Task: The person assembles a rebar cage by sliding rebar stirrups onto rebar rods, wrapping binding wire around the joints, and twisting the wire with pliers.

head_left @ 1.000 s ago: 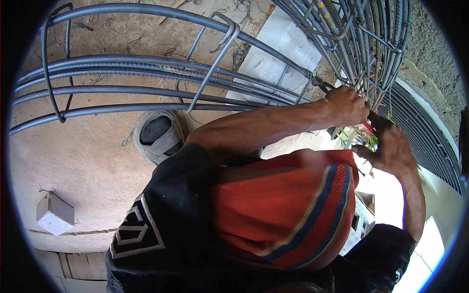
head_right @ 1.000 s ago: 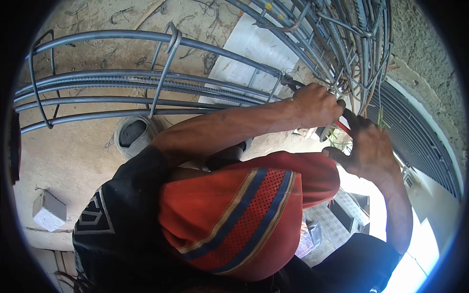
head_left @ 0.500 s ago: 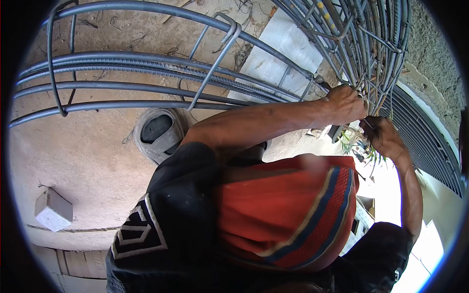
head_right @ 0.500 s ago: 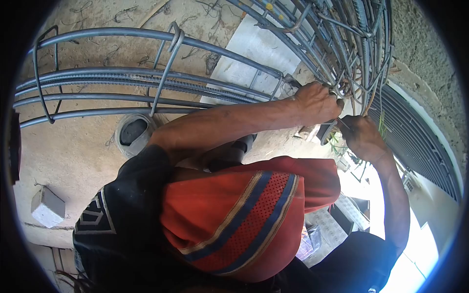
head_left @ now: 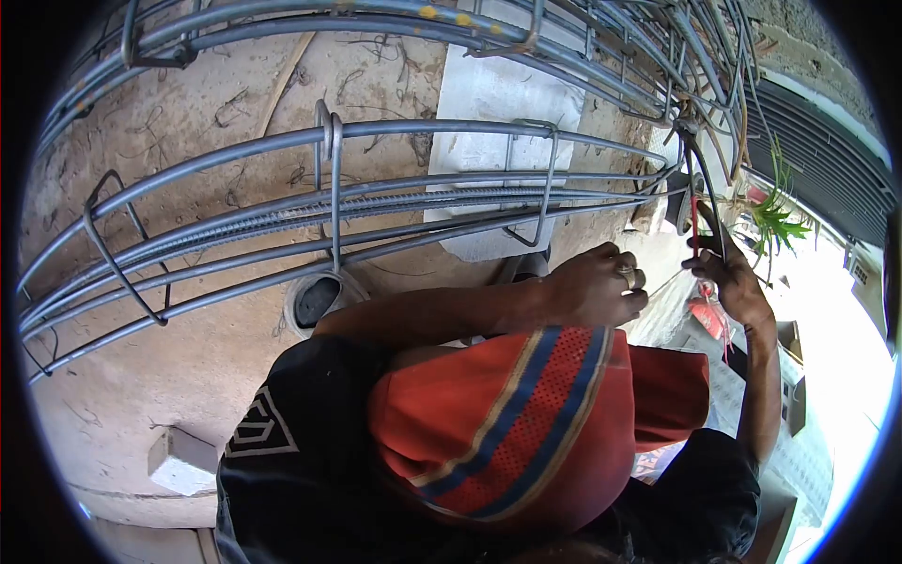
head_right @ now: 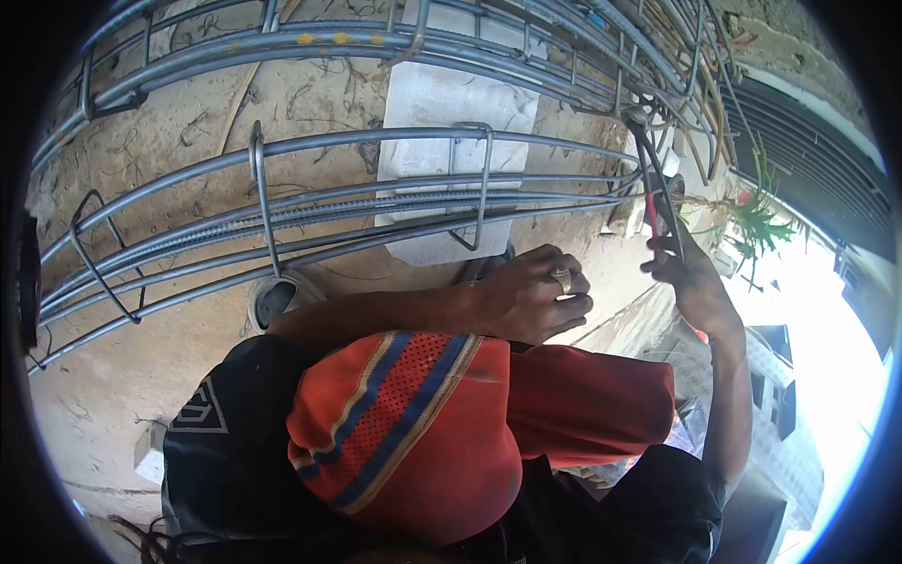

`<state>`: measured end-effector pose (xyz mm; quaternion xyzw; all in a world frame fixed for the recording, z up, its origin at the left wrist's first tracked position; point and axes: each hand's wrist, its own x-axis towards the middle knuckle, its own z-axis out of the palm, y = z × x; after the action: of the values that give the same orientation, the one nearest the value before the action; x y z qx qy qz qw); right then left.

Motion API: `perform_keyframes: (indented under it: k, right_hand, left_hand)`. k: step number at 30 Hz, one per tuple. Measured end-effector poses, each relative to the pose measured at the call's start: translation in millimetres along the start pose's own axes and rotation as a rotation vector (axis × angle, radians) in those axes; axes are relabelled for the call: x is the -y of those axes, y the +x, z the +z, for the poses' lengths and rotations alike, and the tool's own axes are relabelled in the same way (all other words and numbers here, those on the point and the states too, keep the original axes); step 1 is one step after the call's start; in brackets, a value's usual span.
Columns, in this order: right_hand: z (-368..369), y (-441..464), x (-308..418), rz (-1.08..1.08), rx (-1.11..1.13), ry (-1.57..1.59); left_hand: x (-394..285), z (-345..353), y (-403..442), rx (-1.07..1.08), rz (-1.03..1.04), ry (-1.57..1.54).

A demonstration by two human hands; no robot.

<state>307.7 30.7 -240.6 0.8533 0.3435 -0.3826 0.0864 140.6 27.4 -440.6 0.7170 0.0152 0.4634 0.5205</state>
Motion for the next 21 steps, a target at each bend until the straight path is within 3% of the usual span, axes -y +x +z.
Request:
perform_keyframes:
  k: [1,4,5,9,11,13,18,21]
  right_hand:
    - [3,-2,-16,-0.009,-0.143,-0.118]
    - [17,-10,-53,-0.316,-0.516,-0.504]
    - [22,-18,-64,-0.263,-0.481,-0.42]
    - [89,-33,-145,-0.382,-0.338,-0.168]
    - [138,-35,-165,-0.343,-0.174,-0.077]
    - [186,-26,-182,-0.428,-0.123,-0.109]
    - [256,12,-167,-0.683,-0.043,-0.122]
    - [291,38,-149,-0.882,-0.161,-0.032]
  left_hand:
    - [1,4,-12,0.037,-0.02,-0.044]
    - [6,1,-39,0.192,-0.128,-0.151]
    - [4,-6,-50,0.283,-0.198,-0.196]
    - [-13,-54,-85,0.499,-0.412,-0.253]
    - [-17,-76,-106,0.596,-0.696,-0.277]
    - [-17,-93,-128,0.638,-0.829,-0.147]
    - [-45,-128,-163,0.318,-1.009,0.423]
    - [-60,-140,-177,0.103,-1.072,0.74]
